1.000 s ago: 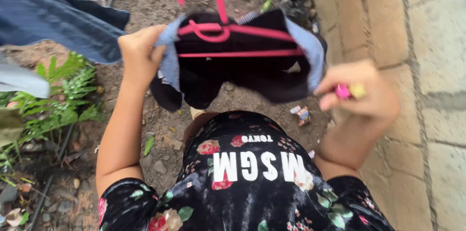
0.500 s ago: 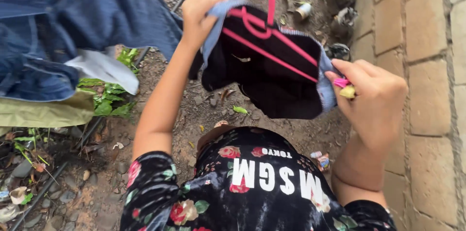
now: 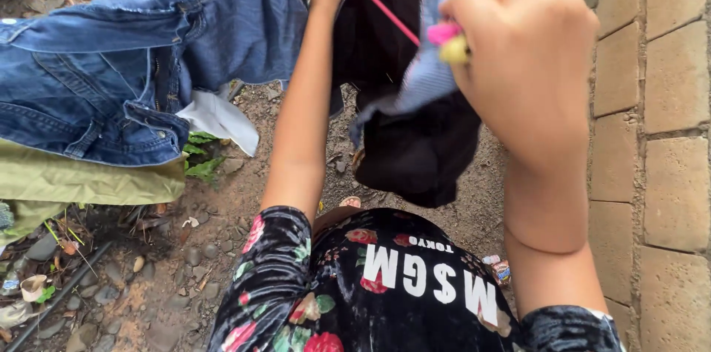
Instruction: The recorder takes various pieces of clothing from a laundry basket and hangs them on a clothesline using hangers and clothespins.
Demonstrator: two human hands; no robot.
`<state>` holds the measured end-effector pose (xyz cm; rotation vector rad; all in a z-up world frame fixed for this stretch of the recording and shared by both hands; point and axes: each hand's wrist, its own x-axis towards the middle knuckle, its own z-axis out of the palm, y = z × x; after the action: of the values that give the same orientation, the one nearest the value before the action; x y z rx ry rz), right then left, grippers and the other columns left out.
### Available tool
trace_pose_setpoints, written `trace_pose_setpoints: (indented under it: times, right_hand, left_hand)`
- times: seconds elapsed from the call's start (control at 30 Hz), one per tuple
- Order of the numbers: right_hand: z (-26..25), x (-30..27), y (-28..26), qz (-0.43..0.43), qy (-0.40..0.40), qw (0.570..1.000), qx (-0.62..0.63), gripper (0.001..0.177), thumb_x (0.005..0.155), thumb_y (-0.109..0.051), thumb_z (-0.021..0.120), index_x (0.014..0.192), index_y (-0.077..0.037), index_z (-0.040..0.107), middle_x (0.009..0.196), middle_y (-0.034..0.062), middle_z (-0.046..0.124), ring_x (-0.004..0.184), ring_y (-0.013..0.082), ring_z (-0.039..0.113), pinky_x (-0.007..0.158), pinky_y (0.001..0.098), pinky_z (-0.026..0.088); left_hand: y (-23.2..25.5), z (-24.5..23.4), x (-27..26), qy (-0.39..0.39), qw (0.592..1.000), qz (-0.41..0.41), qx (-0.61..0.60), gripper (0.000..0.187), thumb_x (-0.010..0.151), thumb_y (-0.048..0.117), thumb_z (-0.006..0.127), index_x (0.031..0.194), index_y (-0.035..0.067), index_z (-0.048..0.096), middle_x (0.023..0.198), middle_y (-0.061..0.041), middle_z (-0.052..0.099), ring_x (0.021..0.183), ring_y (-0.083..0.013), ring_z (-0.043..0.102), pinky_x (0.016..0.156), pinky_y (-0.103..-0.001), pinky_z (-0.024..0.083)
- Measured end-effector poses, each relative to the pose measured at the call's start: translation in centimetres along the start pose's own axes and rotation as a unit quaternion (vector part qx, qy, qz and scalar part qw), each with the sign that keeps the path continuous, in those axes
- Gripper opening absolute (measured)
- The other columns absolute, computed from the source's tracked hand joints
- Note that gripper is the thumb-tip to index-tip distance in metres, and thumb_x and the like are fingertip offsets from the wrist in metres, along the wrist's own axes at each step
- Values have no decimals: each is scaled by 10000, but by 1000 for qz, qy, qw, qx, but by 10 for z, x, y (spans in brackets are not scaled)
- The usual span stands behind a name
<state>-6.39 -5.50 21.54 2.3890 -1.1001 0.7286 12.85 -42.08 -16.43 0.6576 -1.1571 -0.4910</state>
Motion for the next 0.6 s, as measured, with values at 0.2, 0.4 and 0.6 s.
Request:
trace_pose_setpoints:
  times: [0.2, 0.4, 0.6]
  right_hand:
    - [82, -25, 7, 63, -96, 993, 3, 205, 883, -261, 823, 856, -103, 695, 804, 92, 684, 717, 300, 682, 630, 418, 520]
    - [137, -75, -7, 151, -62, 972, 169, 168, 814, -76, 767, 976, -59, 726, 864, 101, 706, 781, 308, 692, 667, 418, 526]
    - [144, -137, -4, 268, 45, 906, 326, 193, 942, -18, 786, 1127, -23, 732, 944, 108, 727, 820, 206, 715, 742, 296, 549]
  left_hand:
    - [-16, 13, -31, -33, 992, -113, 54, 171, 916, 109, 738, 902, -49, 674, 782, -87, 650, 734, -210, 566, 706, -366, 460]
    - [61, -28, -94, -83, 983, -84, 140, 608, 1083, 184, 623, 1577, -12, 328, 1668, -166, 304, 1582, -279, 251, 1315, -359, 184]
    - [241, -48, -195, -65, 986, -132, 74, 489, 1129, 113, 436, 1607, 22, 387, 1706, -129, 305, 1612, -258, 281, 1355, -394, 209]
